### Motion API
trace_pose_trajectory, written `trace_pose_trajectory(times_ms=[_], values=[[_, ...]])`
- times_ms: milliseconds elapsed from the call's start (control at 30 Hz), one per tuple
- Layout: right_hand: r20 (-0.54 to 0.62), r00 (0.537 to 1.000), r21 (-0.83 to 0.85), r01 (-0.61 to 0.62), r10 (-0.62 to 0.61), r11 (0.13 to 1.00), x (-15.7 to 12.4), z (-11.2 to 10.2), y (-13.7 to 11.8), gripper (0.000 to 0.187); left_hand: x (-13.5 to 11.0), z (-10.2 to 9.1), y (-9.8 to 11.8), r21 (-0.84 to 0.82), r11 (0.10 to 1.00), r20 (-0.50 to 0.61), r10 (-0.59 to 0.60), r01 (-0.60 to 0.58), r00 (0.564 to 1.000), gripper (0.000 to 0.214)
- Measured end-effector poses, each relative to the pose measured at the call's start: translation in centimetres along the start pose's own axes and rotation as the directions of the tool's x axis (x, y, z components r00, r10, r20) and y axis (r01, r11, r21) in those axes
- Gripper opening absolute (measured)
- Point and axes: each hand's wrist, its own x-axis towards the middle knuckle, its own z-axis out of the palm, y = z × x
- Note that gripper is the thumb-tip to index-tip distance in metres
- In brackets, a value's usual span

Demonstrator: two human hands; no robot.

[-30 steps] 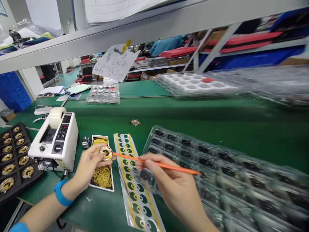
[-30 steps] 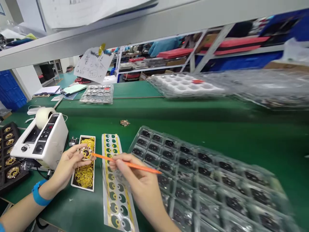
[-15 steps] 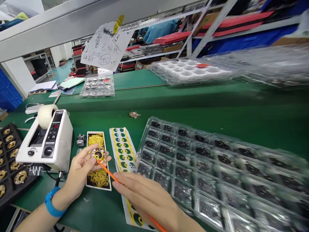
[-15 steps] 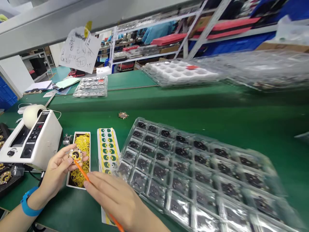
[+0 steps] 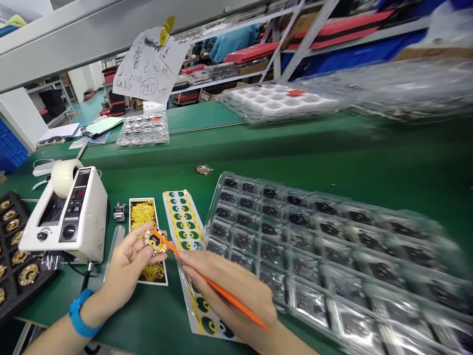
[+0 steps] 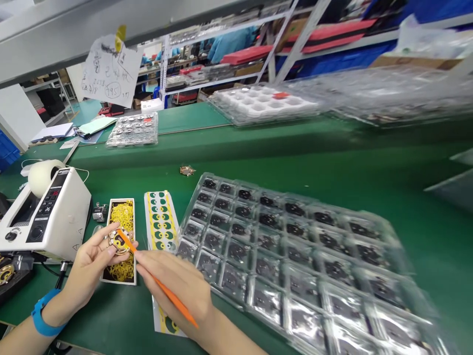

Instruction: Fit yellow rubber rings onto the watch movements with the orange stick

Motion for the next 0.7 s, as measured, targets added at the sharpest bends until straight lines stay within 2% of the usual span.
trace_pose_trajectory(times_ms=[133,267,367,433,533,600,700], values=[[0.022,0.996,-0.028,0.093,-0.092,0.995,-0.7,0.9,0.5,0.026,0.2,0.2,-0.2,-0.034,0.999,-0.046,-0.037,0.035,0.998,0.057],[0.161,0.954,-0.132,0.274,-0.253,0.953,-1.9,1.3,1.2,0.03,0.4,0.1,-0.3,-0.1,0.993,-0.079,-0.064,0.056,0.995,0.05],[0.233,0.928,-0.157,0.33,-0.289,0.931,-2.1,1.1,1.4,0.035,0.5,0.0,-0.2,-0.114,0.991,-0.097,-0.081,0.07,0.992,0.045],[0.2,0.947,-0.103,0.276,-0.252,0.956,-1.7,0.8,1.3,0.032,0.5,0.0,0.0,-0.11,0.991,-0.112,-0.093,0.081,0.989,0.043],[0.028,0.998,0.037,0.048,-0.049,0.998,-0.8,0.2,0.9,0.03,0.6,0.0,0.0,-0.082,0.992,-0.137,-0.109,0.098,0.985,0.041],[-0.085,0.988,0.129,-0.121,0.132,0.984,-0.2,-0.2,0.6,0.031,0.6,-0.1,0.0,-0.055,0.993,-0.142,-0.108,0.101,0.984,0.038],[-0.146,0.935,0.223,-0.287,0.323,0.932,0.1,-0.3,0.6,0.029,0.7,0.0,0.0,-0.027,0.996,-0.116,-0.086,0.084,0.989,0.034]])
